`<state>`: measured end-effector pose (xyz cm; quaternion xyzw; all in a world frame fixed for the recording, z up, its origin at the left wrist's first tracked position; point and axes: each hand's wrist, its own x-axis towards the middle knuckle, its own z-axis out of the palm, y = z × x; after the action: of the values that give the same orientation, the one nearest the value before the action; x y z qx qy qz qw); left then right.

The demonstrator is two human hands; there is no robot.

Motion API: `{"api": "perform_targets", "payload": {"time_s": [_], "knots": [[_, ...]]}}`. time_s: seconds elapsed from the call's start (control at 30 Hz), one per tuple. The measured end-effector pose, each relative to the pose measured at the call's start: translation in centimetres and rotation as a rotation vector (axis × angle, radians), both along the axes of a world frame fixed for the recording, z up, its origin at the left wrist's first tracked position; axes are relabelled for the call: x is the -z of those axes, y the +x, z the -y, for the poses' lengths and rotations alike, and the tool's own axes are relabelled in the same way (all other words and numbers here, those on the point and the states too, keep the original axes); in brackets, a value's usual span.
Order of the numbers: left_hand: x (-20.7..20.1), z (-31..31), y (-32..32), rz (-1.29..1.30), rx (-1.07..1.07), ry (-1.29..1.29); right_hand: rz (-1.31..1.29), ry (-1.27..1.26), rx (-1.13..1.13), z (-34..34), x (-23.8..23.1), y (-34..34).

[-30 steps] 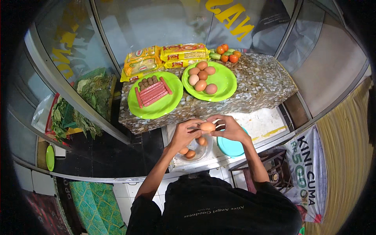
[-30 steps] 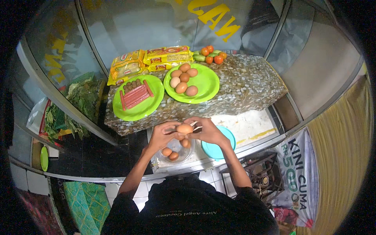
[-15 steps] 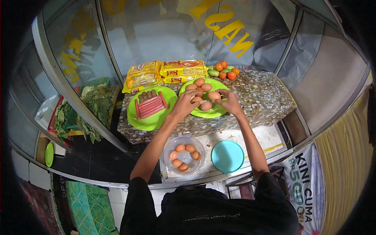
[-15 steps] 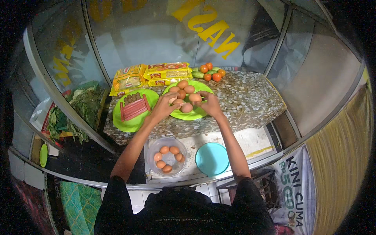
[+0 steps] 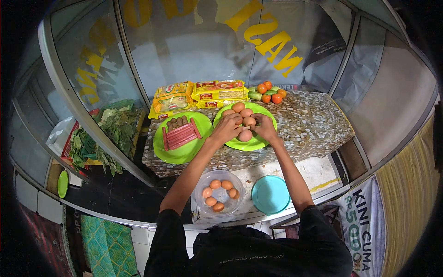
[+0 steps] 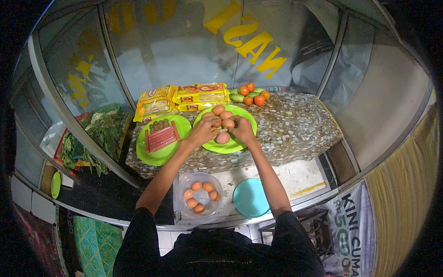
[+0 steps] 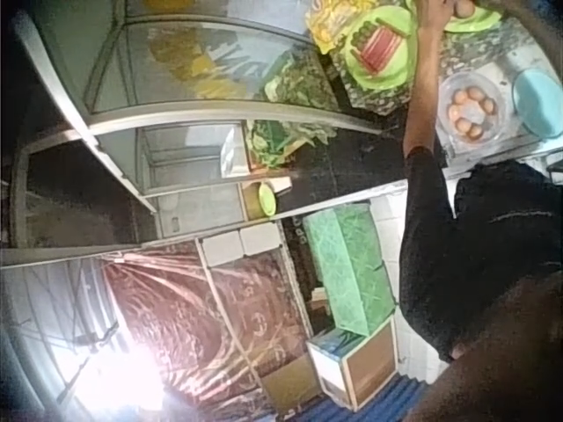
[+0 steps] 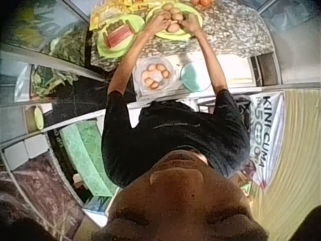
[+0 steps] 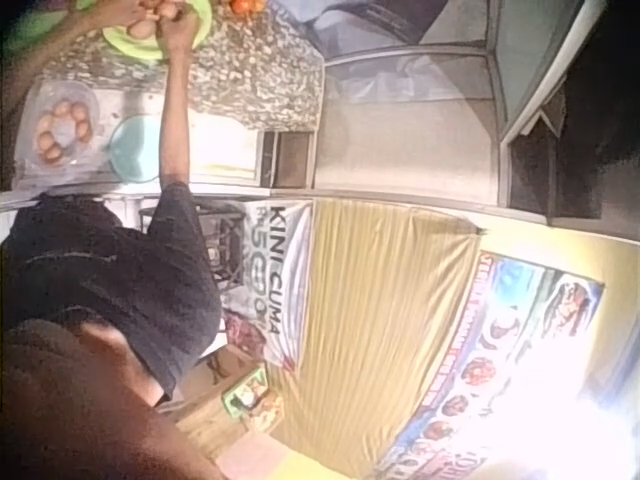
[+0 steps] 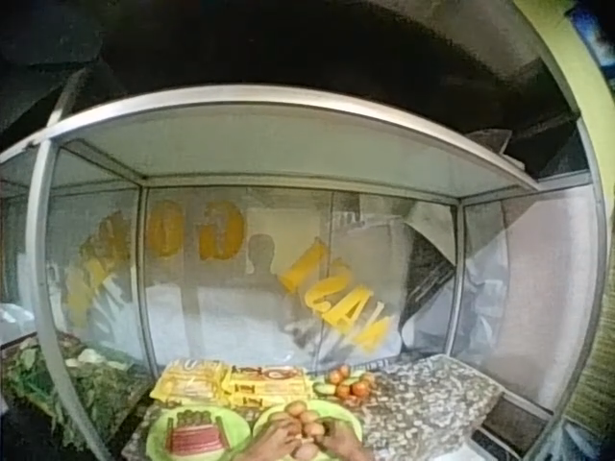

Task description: Preparing eggs and ingredients at a food stall.

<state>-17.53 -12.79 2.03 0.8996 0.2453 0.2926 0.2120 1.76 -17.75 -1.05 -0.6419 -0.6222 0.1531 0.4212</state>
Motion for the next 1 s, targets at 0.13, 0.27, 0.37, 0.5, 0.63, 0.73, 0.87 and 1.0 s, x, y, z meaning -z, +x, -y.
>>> {"api": "perform_targets", "payload": {"time_s": [0.13,0.27,0.37,0.5,0.63,0.73,0.87,1.0], "knots": [[0.4,-0.3,0.1,0.12,0.032,0.097,-0.035,-0.019,0.043,0.3,-0.4,-0.5],[0.9,-0.5,0.0,0.155,0.043,0.097,-0.034,-0.032,0.055,0.3,-0.5,-0.6],[1.1,-0.4,0.1,0.246,0.044,0.129,-0.133,-0.111,0.008,0.8,-0.2,0.3],[0.4,-0.1,-0.2,0.087,0.039,0.023,-0.183,-0.084,-0.002,0.8,0.4,0.7],[0.0,0.1,-0.7,0.005,0.02,0.002,-0.192,-0.088,0.015,0.8,0.4,0.2],[-0.1,0.3,-0.7,0.024,0.025,-0.023,-0.208,-0.053,0.004,0.8,0.7,0.3],[0.2,0.3,-1.0,0.035,0.023,-0.024,-0.186,-0.091,-0.007,1.0,0.7,0.3],[0.5,0.7,-1.9,0.172,0.02,0.038,-0.214,-0.037,0.015,1.8,0.6,0.2]]}}
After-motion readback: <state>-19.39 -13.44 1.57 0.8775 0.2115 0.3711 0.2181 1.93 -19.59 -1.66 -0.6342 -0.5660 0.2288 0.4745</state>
